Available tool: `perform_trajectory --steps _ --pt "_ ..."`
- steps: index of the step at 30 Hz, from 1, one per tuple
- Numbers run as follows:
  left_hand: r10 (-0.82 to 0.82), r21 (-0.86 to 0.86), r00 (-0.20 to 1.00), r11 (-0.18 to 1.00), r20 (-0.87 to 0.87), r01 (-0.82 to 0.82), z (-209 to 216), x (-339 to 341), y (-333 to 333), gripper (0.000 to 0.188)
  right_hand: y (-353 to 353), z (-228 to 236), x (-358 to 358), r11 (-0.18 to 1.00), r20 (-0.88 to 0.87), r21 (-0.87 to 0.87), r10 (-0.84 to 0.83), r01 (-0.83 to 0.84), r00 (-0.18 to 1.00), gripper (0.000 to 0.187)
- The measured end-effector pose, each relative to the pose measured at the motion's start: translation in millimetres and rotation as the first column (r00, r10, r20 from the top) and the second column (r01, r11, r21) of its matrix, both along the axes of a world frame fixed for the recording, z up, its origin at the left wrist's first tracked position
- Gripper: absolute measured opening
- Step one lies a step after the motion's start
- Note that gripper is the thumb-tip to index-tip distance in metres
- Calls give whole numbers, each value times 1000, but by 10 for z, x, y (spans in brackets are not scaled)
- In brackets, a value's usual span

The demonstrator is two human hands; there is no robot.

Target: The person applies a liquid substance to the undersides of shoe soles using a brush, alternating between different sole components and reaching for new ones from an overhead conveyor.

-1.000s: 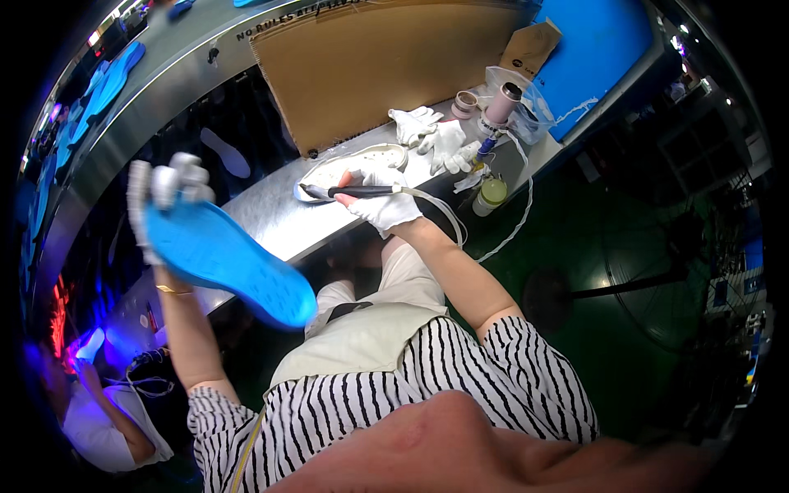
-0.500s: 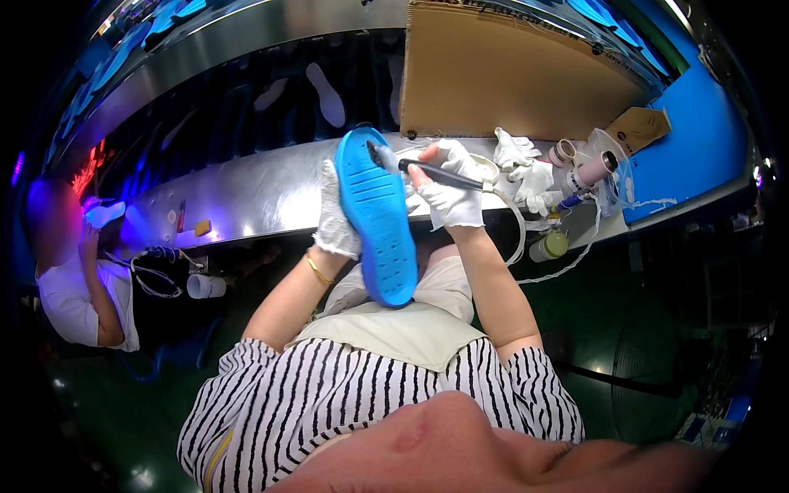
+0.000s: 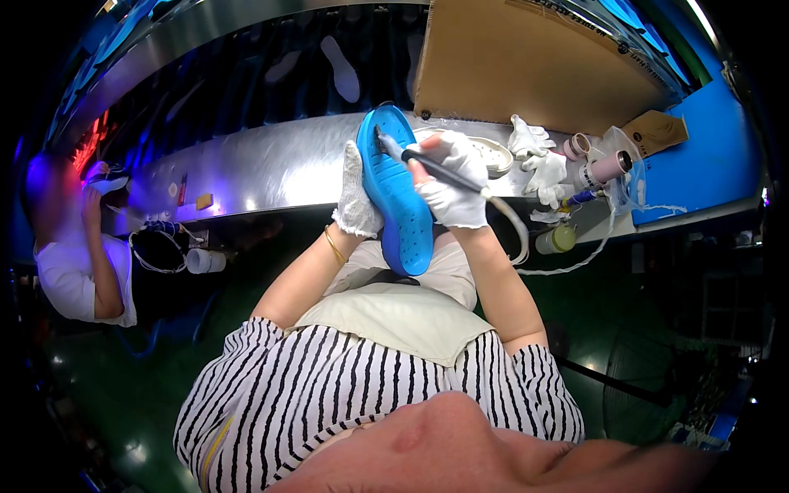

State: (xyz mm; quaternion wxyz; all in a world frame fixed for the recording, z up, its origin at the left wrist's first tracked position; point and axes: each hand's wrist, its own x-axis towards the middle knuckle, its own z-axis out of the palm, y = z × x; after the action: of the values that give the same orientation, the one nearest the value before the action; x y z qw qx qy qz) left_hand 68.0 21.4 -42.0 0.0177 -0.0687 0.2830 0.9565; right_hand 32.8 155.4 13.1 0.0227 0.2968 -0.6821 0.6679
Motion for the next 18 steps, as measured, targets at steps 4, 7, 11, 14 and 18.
perform_trajectory --steps 4,7,11,14,18 --pt "-38 31 999 999 -28 39 -10 32 -91 91 -59 -101 130 991 -60 -59 113 -117 992 26" --pt "-19 -31 1000 999 23 20 64 44 -139 90 42 -148 150 997 33 17 68 -69 997 26" --pt "-57 -72 998 996 27 59 222 68 -184 89 50 -84 209 992 -377 110 93 -55 922 21" --pt "-138 -80 990 987 38 140 204 91 -229 89 199 -143 286 985 -247 161 93 -53 965 20" --pt "-355 -125 933 925 54 359 23 377 -224 90 414 -244 391 995 205 14 92 -97 974 15"
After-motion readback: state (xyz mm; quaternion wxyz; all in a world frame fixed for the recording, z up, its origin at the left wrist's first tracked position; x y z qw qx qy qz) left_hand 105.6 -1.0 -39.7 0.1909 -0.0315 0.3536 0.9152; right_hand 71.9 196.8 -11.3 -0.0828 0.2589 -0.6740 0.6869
